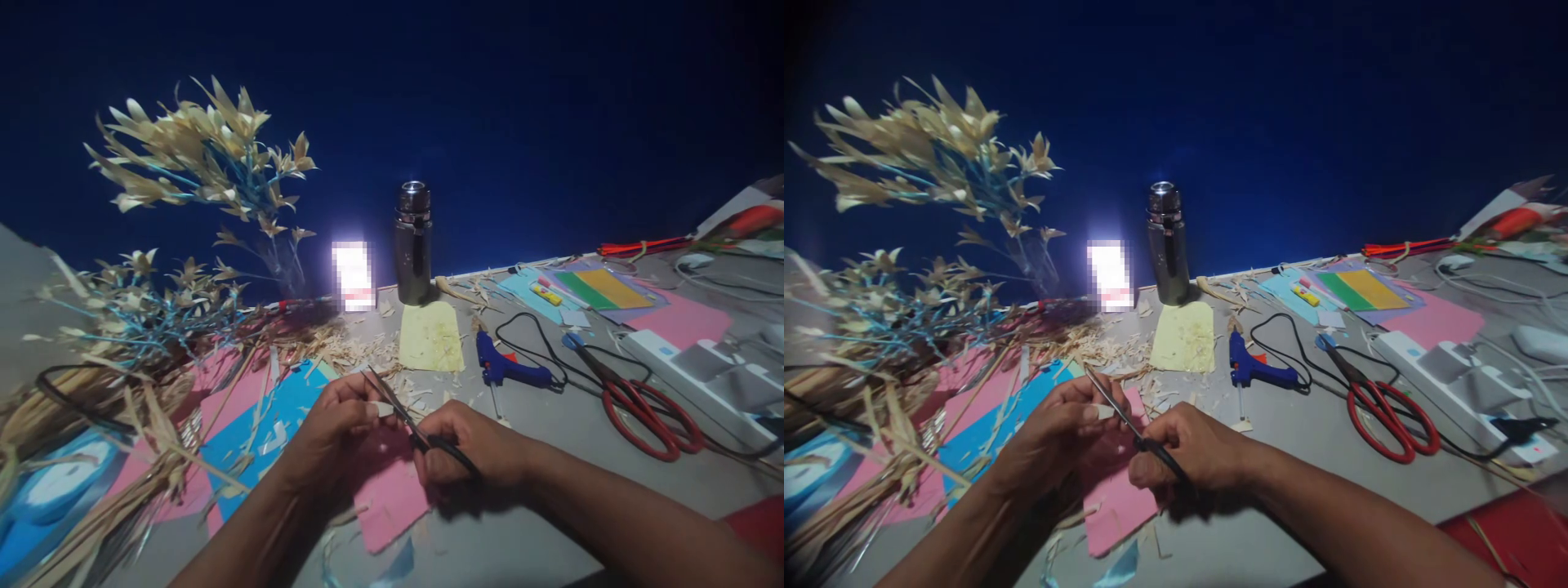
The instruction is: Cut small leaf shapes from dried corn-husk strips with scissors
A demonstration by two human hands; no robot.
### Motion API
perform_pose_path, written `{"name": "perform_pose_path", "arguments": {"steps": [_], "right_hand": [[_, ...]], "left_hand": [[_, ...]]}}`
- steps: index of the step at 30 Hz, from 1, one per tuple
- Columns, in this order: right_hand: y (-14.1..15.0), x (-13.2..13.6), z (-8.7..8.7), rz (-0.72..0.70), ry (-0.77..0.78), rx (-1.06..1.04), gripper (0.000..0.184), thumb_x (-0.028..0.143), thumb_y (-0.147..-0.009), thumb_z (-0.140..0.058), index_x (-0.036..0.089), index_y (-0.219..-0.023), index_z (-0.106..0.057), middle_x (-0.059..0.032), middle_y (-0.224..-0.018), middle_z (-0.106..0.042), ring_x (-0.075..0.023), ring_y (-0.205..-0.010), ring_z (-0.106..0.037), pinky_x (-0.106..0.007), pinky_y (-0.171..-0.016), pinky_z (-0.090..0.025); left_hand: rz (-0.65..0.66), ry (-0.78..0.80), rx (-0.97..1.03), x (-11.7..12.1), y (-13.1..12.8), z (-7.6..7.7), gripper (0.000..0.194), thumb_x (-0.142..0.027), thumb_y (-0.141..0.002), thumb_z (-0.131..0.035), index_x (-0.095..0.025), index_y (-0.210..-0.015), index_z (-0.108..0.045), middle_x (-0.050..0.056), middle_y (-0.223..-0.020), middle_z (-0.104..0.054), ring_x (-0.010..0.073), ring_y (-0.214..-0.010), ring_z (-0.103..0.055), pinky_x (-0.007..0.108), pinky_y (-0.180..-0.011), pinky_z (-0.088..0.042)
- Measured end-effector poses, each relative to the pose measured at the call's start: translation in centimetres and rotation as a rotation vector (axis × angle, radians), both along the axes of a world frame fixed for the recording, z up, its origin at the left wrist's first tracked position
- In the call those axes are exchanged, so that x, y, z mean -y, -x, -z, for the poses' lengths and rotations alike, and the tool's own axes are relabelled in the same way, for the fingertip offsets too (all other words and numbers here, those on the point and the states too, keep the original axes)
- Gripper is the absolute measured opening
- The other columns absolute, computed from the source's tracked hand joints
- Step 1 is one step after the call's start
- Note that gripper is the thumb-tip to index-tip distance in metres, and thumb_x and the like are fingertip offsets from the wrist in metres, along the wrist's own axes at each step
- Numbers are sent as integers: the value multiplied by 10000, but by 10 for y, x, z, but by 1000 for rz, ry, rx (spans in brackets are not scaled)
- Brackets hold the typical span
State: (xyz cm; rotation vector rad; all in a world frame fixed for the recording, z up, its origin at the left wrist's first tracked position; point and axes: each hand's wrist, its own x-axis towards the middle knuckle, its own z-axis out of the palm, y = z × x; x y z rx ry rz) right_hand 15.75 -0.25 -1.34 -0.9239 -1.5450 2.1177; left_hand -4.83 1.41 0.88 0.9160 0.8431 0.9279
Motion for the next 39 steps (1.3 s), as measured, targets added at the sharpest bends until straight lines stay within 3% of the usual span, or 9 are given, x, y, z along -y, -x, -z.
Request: {"name": "perform_pose_path", "arguments": {"steps": [9,19,24,28,30,35,39], "right_hand": [[-1,1,6,-2,31,10,399,498,-783,-747,136,-678,-614,4,-568,-605,-78,-421,-538,-145,-345,-377],[-1,0,2,12,50,32,452,532,-718,-810,125,-667,-618,5,-562,-597,-69,-423,-515,-136,-343,-355],[0,1,8,59,27,26,385,446,-723,-807,135,-611,-610,15,-527,-577,-74,-412,-501,-155,-350,-342],[4,1,13,88,57,19,321,337,-719,-784,140,-552,-593,29,-483,-552,-60,-374,-446,-160,-345,-311],[7,1,13,159,90,-31,301,318,-698,-798,143,-575,-586,29,-495,-555,-68,-394,-458,-174,-376,-344],[13,-2,9,517,60,-203,329,276,-630,-879,151,-823,-644,32,-650,-601,-96,-547,-549,-207,-519,-431],[12,-3,4,632,16,-235,391,264,-595,-906,152,-861,-643,40,-667,-600,-91,-564,-536,-206,-543,-419]], "left_hand": [[-21,8,39,-1,2,1,128,-188,-589,-757,-121,-691,-718,53,-628,-689,160,-579,-634,246,-577,-487],[-61,22,-6,-2,1,1,46,-156,-574,-720,-130,-576,-681,28,-542,-640,135,-532,-584,237,-561,-450],[-76,37,2,-2,4,3,49,-112,-552,-693,-126,-598,-702,21,-545,-639,112,-505,-554,221,-536,-424],[-1,33,1,-4,7,2,56,-136,-570,-707,-120,-623,-712,40,-573,-656,124,-528,-565,233,-555,-429],[10,21,8,-4,5,1,52,-147,-592,-737,-122,-592,-691,41,-598,-656,121,-548,-564,229,-561,-424],[-34,131,72,4,-10,12,167,-173,-674,-813,-135,-599,-670,-9,-558,-581,96,-541,-511,220,-580,-407],[5,194,121,14,-21,22,171,-184,-713,-814,-135,-631,-673,-2,-575,-578,112,-557,-521,243,-588,-415]]}}
